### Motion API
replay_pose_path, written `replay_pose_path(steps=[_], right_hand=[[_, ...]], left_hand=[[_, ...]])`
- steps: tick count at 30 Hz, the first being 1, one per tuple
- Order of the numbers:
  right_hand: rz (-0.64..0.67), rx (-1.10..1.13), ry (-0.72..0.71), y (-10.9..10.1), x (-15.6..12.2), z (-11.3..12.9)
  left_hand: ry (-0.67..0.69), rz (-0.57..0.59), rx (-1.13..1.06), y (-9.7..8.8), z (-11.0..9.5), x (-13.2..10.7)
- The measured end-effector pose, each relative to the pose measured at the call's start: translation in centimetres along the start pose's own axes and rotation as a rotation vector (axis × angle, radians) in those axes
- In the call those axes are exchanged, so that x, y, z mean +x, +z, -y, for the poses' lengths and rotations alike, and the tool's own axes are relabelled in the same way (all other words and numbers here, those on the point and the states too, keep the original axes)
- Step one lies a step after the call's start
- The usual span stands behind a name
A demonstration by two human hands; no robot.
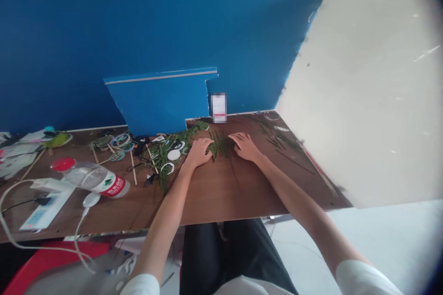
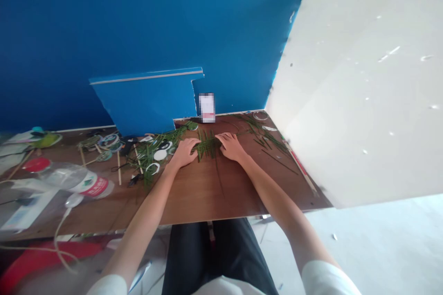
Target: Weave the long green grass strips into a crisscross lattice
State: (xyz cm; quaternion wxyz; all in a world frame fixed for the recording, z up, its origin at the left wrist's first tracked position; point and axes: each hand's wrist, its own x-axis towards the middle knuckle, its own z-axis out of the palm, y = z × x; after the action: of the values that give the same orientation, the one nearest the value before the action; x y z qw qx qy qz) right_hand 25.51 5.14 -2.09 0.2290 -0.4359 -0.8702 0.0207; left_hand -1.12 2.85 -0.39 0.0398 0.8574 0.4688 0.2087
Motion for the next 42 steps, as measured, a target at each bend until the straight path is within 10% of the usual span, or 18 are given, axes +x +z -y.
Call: replay_pose_path(steps=[42], right_hand=[[0.001,-0.109,0.043,0.65,0.15,0.31]], left_hand=[[-0.003,0.021,0.056,0.64,0.57,0.06]])
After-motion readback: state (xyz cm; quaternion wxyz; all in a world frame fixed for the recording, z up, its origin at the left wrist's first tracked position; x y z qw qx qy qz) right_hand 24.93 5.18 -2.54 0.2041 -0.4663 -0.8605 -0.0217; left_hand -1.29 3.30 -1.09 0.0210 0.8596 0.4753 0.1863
